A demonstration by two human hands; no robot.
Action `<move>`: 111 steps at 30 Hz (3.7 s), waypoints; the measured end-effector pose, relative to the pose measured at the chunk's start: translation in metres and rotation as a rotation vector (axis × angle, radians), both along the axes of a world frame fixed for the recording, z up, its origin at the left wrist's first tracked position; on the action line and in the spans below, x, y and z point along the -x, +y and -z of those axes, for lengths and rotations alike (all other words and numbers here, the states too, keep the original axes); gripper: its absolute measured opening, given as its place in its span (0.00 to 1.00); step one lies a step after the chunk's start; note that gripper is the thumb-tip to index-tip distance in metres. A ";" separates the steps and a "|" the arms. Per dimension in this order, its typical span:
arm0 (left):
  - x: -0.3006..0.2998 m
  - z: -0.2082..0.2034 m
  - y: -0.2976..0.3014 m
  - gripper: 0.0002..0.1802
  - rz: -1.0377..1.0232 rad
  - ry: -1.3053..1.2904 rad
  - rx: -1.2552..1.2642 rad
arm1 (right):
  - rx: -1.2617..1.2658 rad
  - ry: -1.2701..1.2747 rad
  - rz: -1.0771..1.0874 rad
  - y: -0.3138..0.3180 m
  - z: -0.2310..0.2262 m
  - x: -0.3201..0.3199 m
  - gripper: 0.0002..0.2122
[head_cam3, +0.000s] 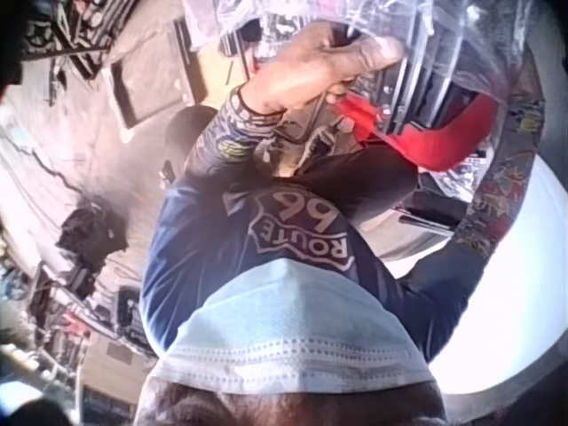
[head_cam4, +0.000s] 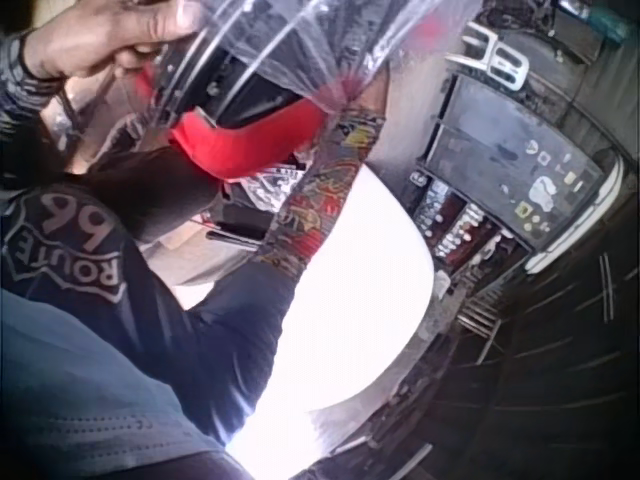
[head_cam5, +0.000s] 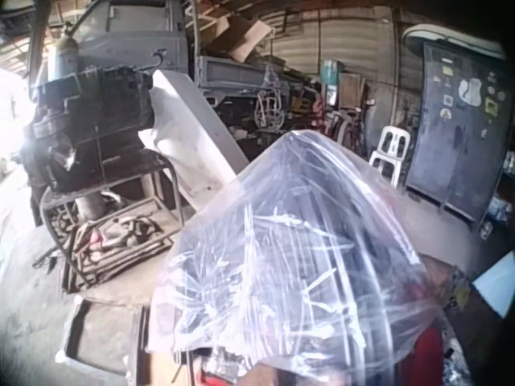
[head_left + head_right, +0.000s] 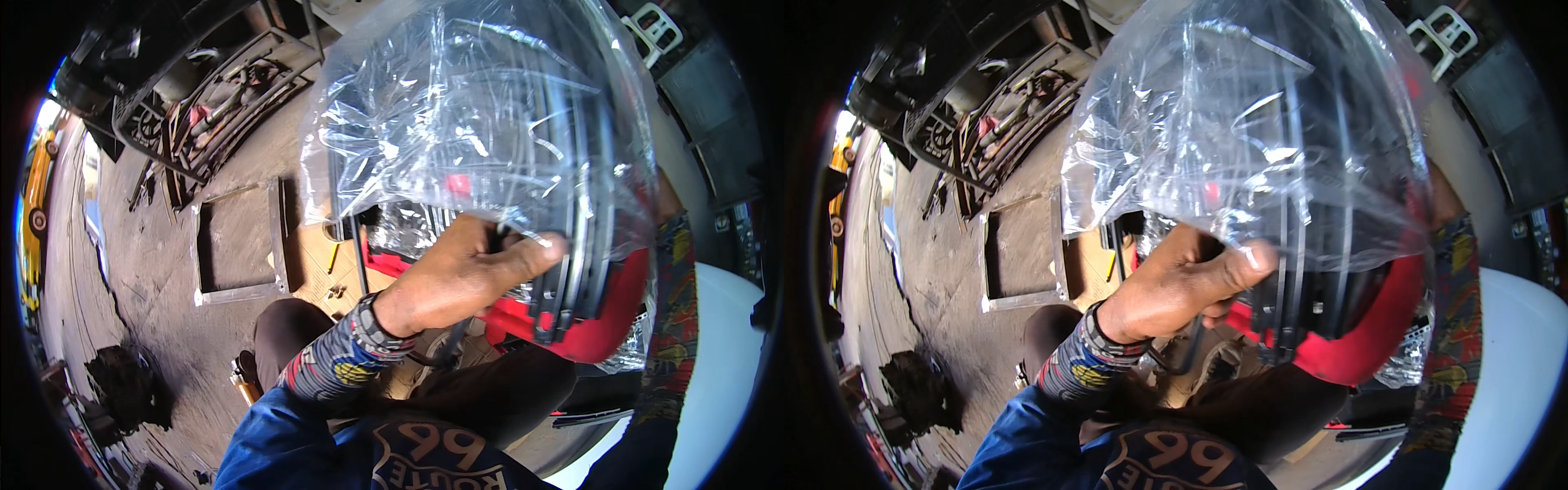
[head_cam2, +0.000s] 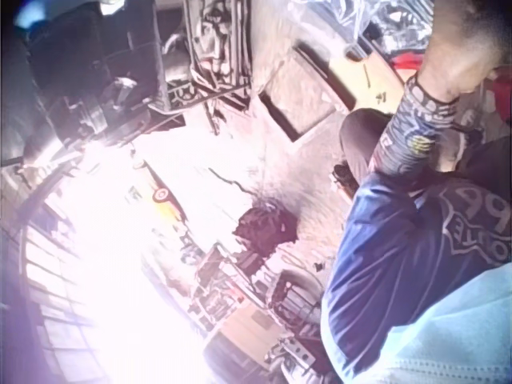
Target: The person assembles a red car seat by attaching a metal frame and securing it with screws. They handle the seat, frame, and screws, and use a screwdriver to fasten the components together.
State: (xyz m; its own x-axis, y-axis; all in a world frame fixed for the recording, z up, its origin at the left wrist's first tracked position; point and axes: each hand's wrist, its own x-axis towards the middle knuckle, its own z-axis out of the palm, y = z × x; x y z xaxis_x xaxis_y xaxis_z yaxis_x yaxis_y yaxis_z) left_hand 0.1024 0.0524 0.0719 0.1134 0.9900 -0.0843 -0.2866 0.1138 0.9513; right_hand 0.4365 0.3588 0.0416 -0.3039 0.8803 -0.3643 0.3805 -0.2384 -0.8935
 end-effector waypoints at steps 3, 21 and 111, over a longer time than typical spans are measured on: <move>-0.002 -0.012 0.001 0.25 0.014 -0.289 0.009 | 0.013 -0.034 -0.021 -0.006 -0.022 0.000 0.30; 0.011 0.025 -0.048 0.30 -0.431 -1.283 0.013 | -0.177 -0.369 -0.383 -0.103 -0.134 0.125 0.40; 0.203 0.216 -0.157 0.16 -0.577 -1.855 0.106 | -0.910 0.814 -0.989 -0.364 -0.053 0.436 0.19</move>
